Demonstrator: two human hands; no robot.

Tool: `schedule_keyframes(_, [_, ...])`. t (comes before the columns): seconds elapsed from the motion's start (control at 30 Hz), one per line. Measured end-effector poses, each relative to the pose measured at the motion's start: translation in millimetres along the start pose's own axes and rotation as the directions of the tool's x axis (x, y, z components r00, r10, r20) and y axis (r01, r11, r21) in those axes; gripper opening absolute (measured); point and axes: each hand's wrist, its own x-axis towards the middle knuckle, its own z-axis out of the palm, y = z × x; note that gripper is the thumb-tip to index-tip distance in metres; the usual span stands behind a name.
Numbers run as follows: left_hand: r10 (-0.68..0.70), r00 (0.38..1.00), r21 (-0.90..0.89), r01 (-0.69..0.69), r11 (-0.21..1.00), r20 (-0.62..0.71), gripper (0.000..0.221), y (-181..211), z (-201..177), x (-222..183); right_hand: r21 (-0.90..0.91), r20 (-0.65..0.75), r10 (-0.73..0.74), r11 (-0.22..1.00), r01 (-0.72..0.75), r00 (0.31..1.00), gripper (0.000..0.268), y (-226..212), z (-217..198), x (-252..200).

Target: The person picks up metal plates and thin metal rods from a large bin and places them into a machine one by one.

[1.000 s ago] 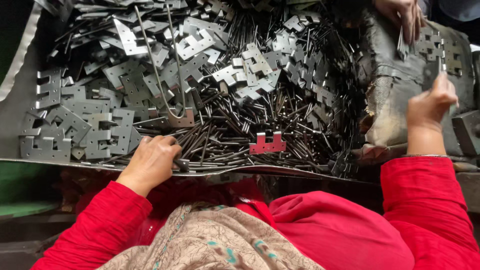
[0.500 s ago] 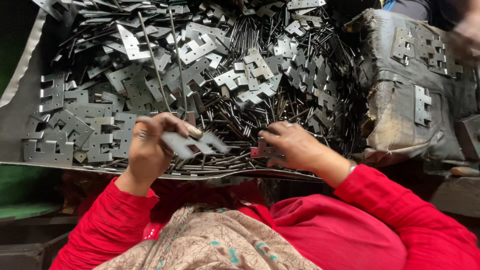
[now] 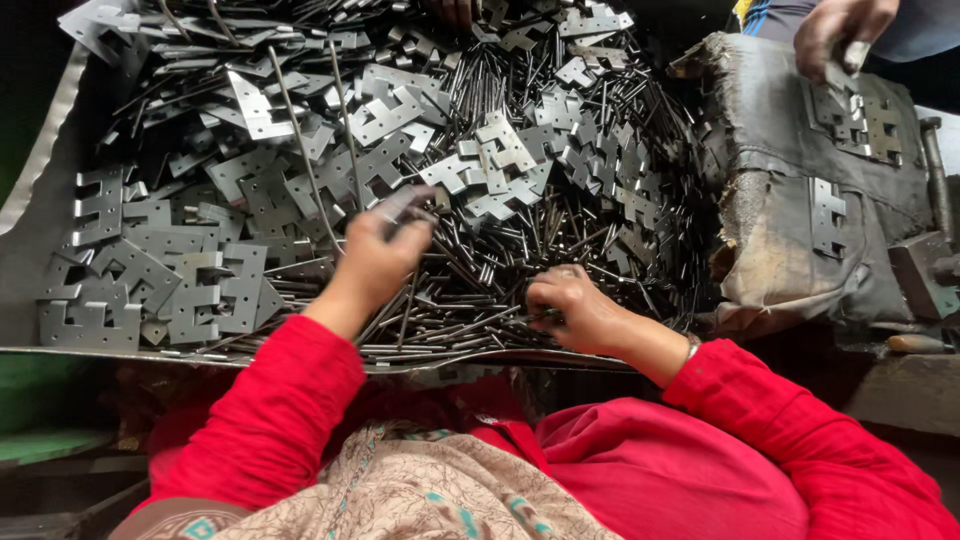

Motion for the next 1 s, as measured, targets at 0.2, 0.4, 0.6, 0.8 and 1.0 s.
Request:
schedule_keyframes(0.2, [0.513,0.797,0.819,-0.505,0.273,0.32,0.014,-54,21,14,0.933,0.034,0.325,0.33,-0.147,0.945,0.021,17,-21,-14])
schedule_keyframes(0.4, [0.45,0.887,0.458,-0.442,0.771,0.099,0.012,-44,-27,21,0.888,-0.032,0.402,-0.408,0.21,0.915,0.035,31,-49,-27])
schedule_keyframes(0.6, [-0.158,0.963,-0.735,-0.056,0.676,-0.218,0.017,-24,-29,6,0.984,0.117,0.635,-0.176,-0.004,0.763,0.071,9,-53,-13])
schedule_keyframes(0.8, [-0.288,0.941,-0.961,0.23,0.152,0.18,0.023,-9,62,-36,0.976,0.055,0.472,0.162,-0.148,0.88,0.081,-22,-44,19])
schedule_keyframes(1.0, [-0.295,0.932,-0.972,0.233,0.044,0.21,0.056,-7,100,-53,0.117,-0.212,-0.077,0.988,0.104,0.974,0.078,-70,-15,30])
